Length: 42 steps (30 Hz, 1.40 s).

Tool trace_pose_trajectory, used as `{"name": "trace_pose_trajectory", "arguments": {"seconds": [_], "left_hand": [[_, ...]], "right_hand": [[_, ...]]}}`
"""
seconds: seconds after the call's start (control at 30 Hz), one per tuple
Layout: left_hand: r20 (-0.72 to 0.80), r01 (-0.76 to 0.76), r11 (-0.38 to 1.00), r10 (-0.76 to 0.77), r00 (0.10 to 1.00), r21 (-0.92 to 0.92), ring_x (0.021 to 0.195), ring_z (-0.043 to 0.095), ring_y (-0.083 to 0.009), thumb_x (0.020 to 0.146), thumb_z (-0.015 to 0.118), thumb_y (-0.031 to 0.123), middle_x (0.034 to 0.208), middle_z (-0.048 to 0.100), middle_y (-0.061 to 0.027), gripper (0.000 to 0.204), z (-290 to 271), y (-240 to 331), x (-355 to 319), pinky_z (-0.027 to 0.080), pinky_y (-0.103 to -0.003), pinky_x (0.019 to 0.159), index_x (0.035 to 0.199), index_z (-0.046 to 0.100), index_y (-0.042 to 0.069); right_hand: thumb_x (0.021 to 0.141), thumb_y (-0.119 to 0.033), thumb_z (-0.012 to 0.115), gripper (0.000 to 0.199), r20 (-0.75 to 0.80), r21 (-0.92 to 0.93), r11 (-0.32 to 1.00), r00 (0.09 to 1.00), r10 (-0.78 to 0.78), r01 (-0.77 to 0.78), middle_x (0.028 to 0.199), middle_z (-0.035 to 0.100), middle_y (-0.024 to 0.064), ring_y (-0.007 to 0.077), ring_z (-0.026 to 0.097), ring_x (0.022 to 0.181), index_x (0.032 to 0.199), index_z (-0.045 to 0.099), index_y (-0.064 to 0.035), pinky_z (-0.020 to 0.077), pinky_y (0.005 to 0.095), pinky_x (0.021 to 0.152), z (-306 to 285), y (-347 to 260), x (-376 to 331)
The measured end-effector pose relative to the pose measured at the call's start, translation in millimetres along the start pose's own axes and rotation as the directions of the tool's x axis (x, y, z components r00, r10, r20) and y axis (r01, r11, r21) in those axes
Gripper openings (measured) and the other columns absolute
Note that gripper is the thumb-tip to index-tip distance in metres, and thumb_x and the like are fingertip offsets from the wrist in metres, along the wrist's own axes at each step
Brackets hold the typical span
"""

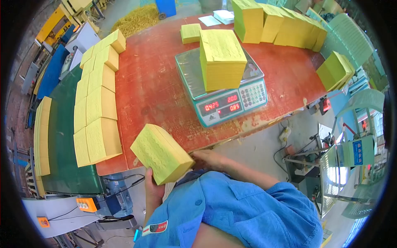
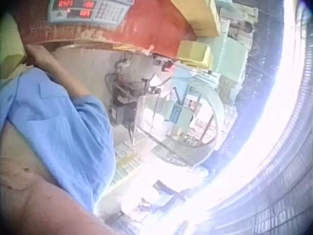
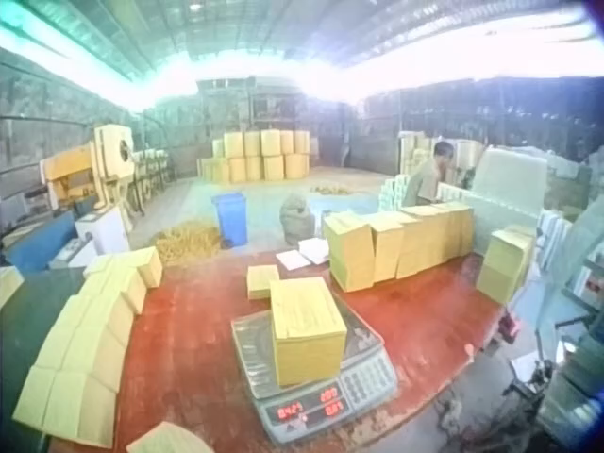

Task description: The recorder is weighing stacks of yellow paper on a digital scale and organizing them into larger piles.

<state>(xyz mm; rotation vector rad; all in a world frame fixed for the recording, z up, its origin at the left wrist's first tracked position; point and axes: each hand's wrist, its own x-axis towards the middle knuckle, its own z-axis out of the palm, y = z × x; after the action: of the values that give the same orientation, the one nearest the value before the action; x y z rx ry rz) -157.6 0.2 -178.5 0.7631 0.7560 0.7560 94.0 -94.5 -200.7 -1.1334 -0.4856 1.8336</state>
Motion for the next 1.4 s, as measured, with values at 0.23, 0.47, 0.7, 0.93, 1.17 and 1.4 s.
{"name": "trace_pose_trajectory", "arguments": {"seconds": [0.23, 0.47, 0.7, 0.93, 1.17, 1.4], "left_hand": [[0.000, -0.006, 0.984, 0.006, 1.000, -0.176, 0.122, 0.054, -0.0254, 0.097, 0.046, 0.038, 0.134, 0.053, -0.0114, 0.053, 26, 48, 0, 0.044, -0.041, 0.102, 0.137, 0.045, 0.004], [0.386, -0.184, 0.981, 0.195, 0.902, -0.066, 0.109, 0.062, -0.0240, 0.097, 0.047, 0.035, 0.123, 0.060, -0.0123, 0.047, 186, 140, 107, 0.052, -0.039, 0.092, 0.132, 0.049, 0.003], [0.447, 0.026, 0.995, -0.067, 0.892, 0.099, 0.115, 0.055, -0.0230, 0.090, 0.054, 0.048, 0.126, 0.058, -0.0051, 0.055, 347, 179, 203, 0.046, -0.046, 0.092, 0.132, 0.052, 0.012], [0.436, 0.033, 0.955, -0.165, 0.885, 0.295, 0.111, 0.056, -0.0219, 0.088, 0.053, 0.057, 0.123, 0.059, -0.0029, 0.056, 362, 162, 237, 0.046, -0.044, 0.087, 0.129, 0.055, 0.019], [0.404, 0.040, 0.927, -0.201, 0.892, 0.372, 0.114, 0.053, -0.0219, 0.087, 0.055, 0.056, 0.126, 0.057, -0.0036, 0.059, 359, 160, 237, 0.044, -0.042, 0.090, 0.132, 0.053, 0.017], [0.417, -0.080, 0.887, -0.133, 0.899, 0.455, 0.112, 0.053, -0.0199, 0.091, 0.049, 0.058, 0.132, 0.053, -0.0045, 0.063, 347, 159, 244, 0.042, -0.036, 0.092, 0.138, 0.047, 0.016]], "right_hand": [[0.097, -0.033, 0.052, 0.043, 0.093, -0.468, 0.851, 0.971, -0.220, 0.238, 0.116, 0.063, 0.0144, 0.0247, 0.060, 0.105, 0.124, 0.057, 0.0003, 0.0485, 0.0362, 0.088, 24, -59, -35], [0.097, -0.028, 0.052, 0.040, -0.146, -0.667, 0.582, 0.684, -0.715, 0.466, 0.099, 0.067, 0.0148, 0.0196, 0.065, 0.086, 0.120, 0.059, 0.0039, 0.0521, 0.0331, 0.075, -1, -231, -111], [0.094, -0.024, 0.057, 0.030, -0.273, -0.390, 0.671, 0.617, -0.738, 0.630, 0.087, 0.065, 0.0055, 0.0111, 0.060, 0.074, 0.108, 0.065, 0.0016, 0.0490, 0.0252, 0.067, -87, -339, -116], [0.094, -0.021, 0.058, 0.025, -0.335, -0.251, 0.737, 0.658, -0.675, 0.628, 0.086, 0.064, 0.0045, 0.0122, 0.060, 0.072, 0.104, 0.065, 0.0011, 0.0482, 0.0250, 0.066, -138, -332, -82], [0.094, -0.019, 0.056, 0.023, -0.377, -0.326, 0.767, 0.668, -0.641, 0.553, 0.086, 0.065, 0.0052, 0.0123, 0.061, 0.071, 0.100, 0.066, 0.0011, 0.0473, 0.0252, 0.065, -136, -328, -78], [0.093, -0.019, 0.056, 0.028, -0.341, -0.487, 0.728, 0.662, -0.667, 0.483, 0.090, 0.069, 0.0078, 0.0135, 0.062, 0.069, 0.107, 0.067, 0.0023, 0.0481, 0.0258, 0.064, -136, -325, -69]]}}
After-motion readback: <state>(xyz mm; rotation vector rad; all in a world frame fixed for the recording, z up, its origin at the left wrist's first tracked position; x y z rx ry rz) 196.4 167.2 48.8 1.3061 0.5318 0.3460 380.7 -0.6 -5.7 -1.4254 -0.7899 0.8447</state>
